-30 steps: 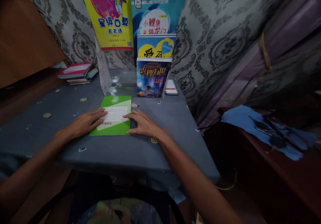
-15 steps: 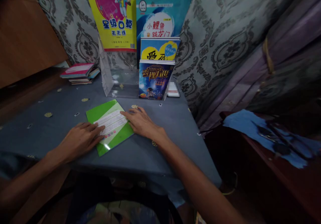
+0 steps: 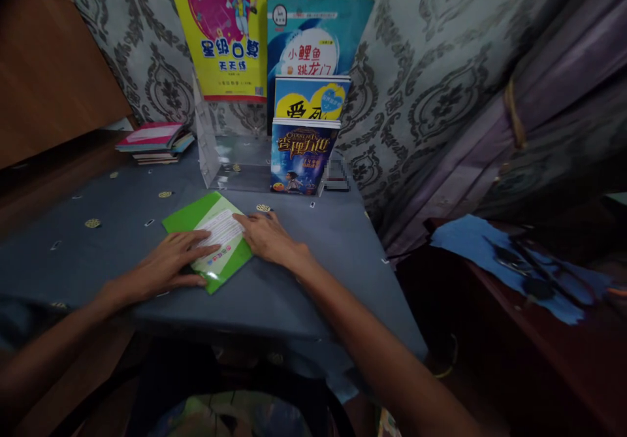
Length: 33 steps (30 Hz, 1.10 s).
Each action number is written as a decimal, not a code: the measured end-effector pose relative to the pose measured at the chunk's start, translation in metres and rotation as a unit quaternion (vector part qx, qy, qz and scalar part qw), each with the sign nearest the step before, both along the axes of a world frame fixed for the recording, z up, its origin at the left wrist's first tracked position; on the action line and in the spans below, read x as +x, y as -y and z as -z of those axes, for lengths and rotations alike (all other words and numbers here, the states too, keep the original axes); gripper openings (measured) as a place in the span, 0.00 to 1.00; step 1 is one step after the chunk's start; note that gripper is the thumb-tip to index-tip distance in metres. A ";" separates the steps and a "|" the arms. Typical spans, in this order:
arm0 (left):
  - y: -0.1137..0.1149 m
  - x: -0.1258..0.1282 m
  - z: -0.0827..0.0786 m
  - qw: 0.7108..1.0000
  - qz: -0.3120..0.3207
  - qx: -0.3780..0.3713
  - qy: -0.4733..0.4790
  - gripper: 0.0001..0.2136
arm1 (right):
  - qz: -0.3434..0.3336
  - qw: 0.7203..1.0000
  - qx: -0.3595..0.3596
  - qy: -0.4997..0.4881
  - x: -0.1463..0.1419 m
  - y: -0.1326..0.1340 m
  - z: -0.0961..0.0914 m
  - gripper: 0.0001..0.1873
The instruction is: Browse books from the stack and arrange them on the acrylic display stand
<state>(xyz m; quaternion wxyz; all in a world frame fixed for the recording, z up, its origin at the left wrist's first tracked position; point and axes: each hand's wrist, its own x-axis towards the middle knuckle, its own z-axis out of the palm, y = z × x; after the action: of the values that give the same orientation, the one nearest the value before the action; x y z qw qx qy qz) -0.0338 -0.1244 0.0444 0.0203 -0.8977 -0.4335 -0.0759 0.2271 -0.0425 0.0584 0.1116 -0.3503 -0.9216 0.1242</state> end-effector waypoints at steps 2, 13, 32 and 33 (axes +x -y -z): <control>-0.004 0.012 0.005 0.999 -0.031 0.027 -0.008 0.29 | 0.009 1.000 -0.002 0.000 -0.007 -0.010 0.004 0.24; -0.024 0.032 0.007 0.995 -0.066 0.061 -0.042 0.31 | 0.084 0.995 0.039 -0.041 -0.008 -0.016 0.036 0.22; -0.033 0.035 0.012 0.993 0.031 0.111 0.029 0.23 | 0.072 0.992 0.041 -0.096 0.006 -0.004 0.042 0.20; -0.032 0.036 0.011 0.993 0.025 0.109 0.034 0.23 | 0.066 0.992 0.043 -0.101 0.006 -0.003 0.041 0.19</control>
<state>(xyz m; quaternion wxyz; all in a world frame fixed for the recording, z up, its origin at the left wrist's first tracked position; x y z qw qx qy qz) 0.0017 -0.0926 0.0332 0.1014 -0.8976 -0.4004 -0.1540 0.2335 -0.0394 0.0178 0.2270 -0.3913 -0.8848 0.1120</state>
